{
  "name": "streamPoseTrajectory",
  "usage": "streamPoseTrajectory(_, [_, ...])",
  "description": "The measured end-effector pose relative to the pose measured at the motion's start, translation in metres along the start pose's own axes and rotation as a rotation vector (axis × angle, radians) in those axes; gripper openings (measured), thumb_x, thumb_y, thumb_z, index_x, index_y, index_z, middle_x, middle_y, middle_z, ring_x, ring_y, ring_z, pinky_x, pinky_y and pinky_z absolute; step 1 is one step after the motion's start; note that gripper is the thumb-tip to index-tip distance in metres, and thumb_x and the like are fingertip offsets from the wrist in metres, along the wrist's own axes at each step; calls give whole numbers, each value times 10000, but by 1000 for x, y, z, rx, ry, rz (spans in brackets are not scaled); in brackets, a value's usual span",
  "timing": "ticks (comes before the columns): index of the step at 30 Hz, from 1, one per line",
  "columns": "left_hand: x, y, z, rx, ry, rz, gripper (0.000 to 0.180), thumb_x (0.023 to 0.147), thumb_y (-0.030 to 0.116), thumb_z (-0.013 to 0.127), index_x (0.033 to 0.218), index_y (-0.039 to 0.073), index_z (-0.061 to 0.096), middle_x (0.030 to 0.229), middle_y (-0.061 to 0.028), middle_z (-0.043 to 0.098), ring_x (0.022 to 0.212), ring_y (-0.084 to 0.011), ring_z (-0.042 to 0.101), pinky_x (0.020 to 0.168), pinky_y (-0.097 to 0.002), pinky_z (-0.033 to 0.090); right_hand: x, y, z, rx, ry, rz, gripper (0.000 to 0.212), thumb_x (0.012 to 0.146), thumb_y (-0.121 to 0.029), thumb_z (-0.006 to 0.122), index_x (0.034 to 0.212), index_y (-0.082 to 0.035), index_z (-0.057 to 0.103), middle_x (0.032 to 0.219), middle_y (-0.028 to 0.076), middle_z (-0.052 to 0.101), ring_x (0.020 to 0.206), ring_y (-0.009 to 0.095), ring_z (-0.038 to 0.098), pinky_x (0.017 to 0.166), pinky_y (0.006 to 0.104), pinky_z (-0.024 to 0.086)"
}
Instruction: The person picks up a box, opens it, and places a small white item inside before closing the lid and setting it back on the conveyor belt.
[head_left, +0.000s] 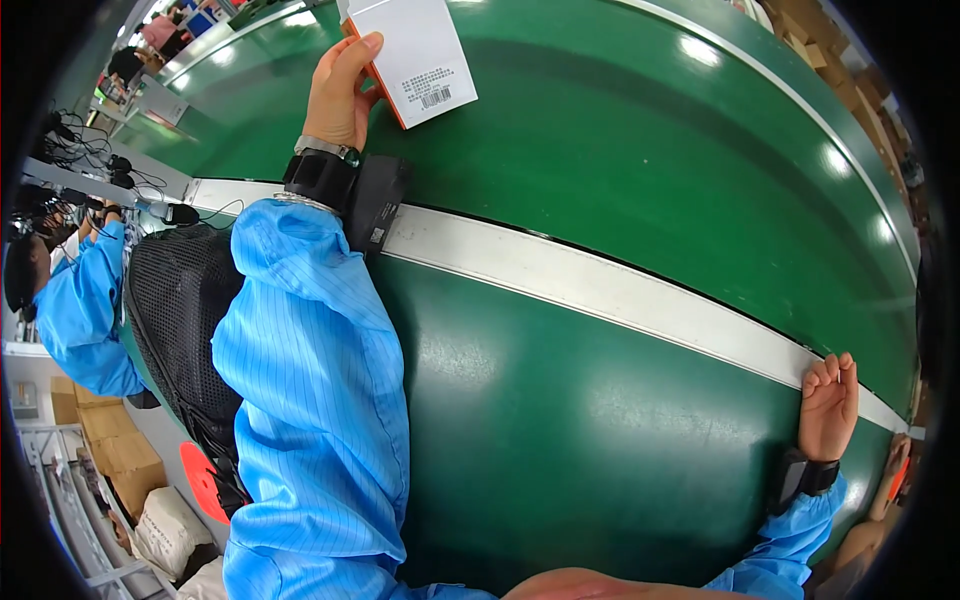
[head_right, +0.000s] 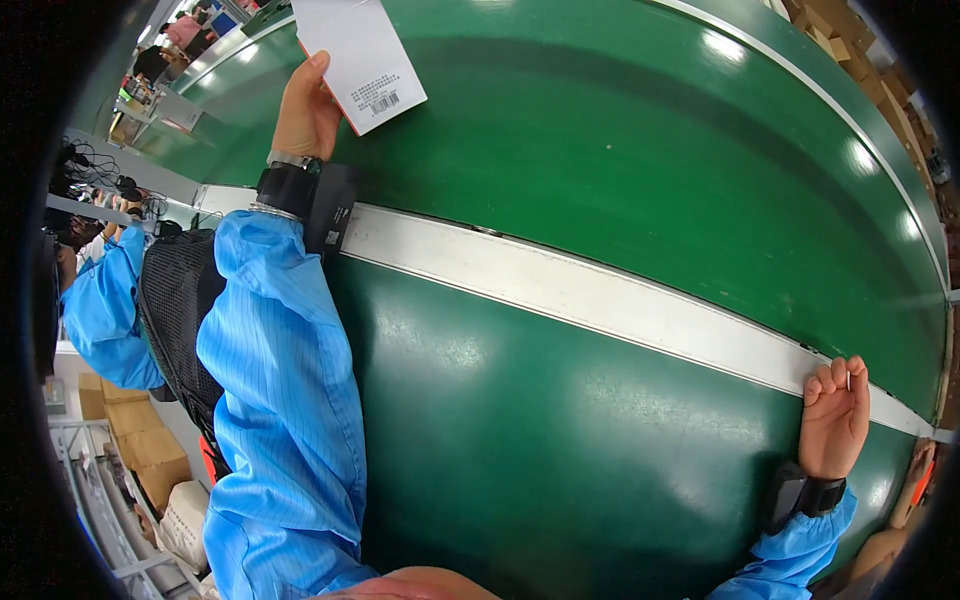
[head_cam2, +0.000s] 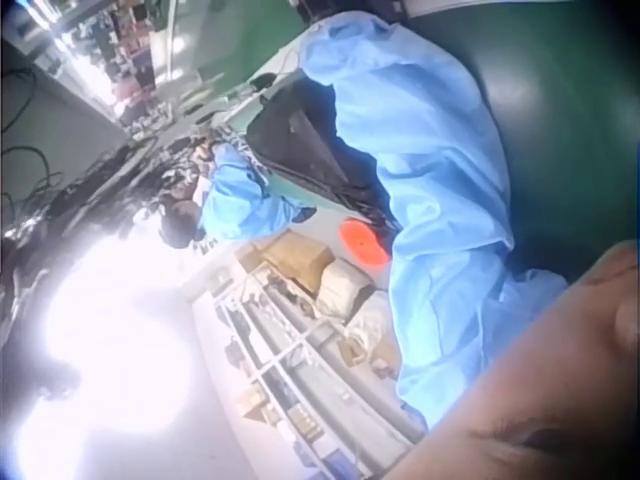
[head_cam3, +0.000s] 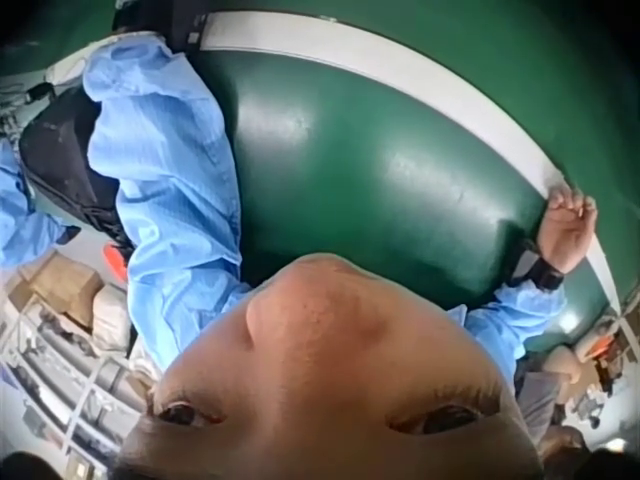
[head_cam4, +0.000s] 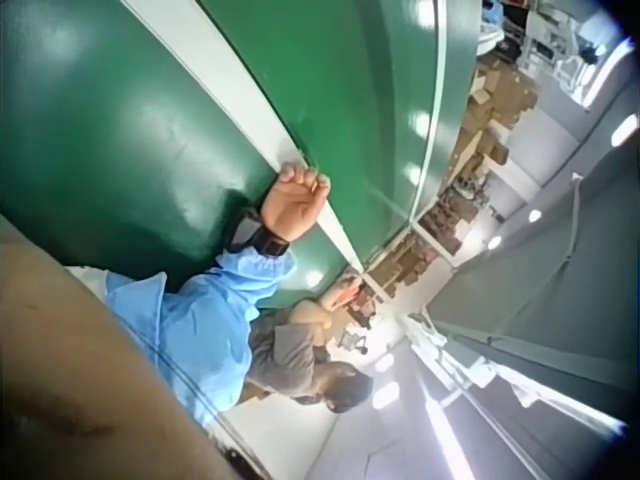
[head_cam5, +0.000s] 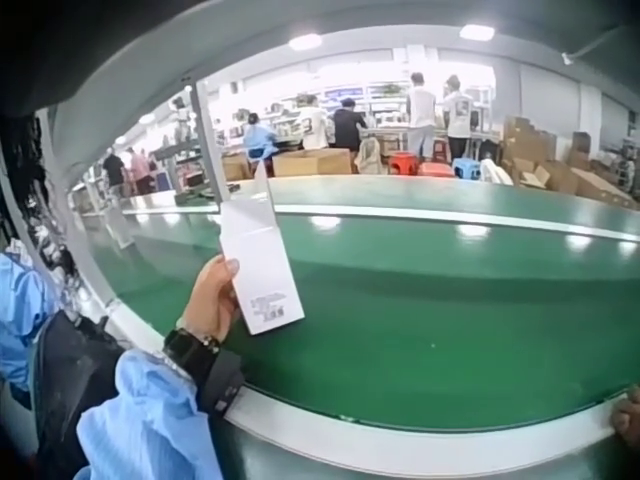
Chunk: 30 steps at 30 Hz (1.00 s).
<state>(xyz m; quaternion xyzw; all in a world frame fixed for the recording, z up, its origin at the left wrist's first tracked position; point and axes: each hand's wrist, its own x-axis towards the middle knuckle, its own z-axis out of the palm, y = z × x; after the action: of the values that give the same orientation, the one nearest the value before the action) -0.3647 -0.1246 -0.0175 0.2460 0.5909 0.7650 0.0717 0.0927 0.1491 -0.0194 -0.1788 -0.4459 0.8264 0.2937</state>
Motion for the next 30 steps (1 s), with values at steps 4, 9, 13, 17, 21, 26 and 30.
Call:
streamPoseTrajectory(4, [2,2,-1,-11,-28,-10,414,696,312,601,977,28,492,862,-16,531,770,-122,495,681,-308,394,1,-3,0,-3,0,-2,113,887,-154,372,940,-60,407,786,19,377,708,123,380,686,250,360])
streamPoseTrajectory(9, [-2,1,3,-11,-81,-48,359,709,265,593,968,37,494,882,-27,521,801,-127,495,696,-289,398,0,1,-1,22,-26,-3,160,885,-172,389,970,-43,433,792,20,389,728,120,393,697,247,370])
streamPoseTrajectory(13, [-30,3,36,-139,-166,-61,356,693,173,618,987,44,463,899,-24,499,825,-114,483,715,-276,411,-7,-2,-4,80,44,13,197,871,-185,420,1001,-46,474,790,17,422,737,124,424,701,258,392])
streamPoseTrajectory(17, [-114,30,132,-24,-436,72,701,573,144,729,1129,22,320,986,-46,433,893,-135,452,785,-275,392,-8,-2,-12,24,-40,9,190,849,-182,458,1000,-69,481,854,30,513,781,154,493,739,281,416])
streamPoseTrajectory(21, [-211,71,182,203,-542,227,885,510,185,769,1193,2,237,1032,-114,393,977,-194,421,861,-313,351,-29,-7,30,-177,-418,-103,499,760,-241,602,1170,-55,385,1102,90,471,1040,206,445,866,339,365])
streamPoseTrajectory(26, [-295,88,206,218,-464,241,890,507,180,768,1194,-6,232,1068,-140,362,1001,-226,407,869,-341,345,-75,8,43,-139,-430,-44,596,740,-232,627,1220,-32,336,1173,88,429,1095,187,398,898,326,332])
streamPoseTrajectory(30, [-338,97,223,183,-452,98,914,500,139,754,1219,33,200,1105,-116,323,1053,-212,352,852,-336,346,-112,4,55,-142,-239,6,517,754,-195,610,1181,-8,386,1155,83,448,1035,172,442,872,308,357])
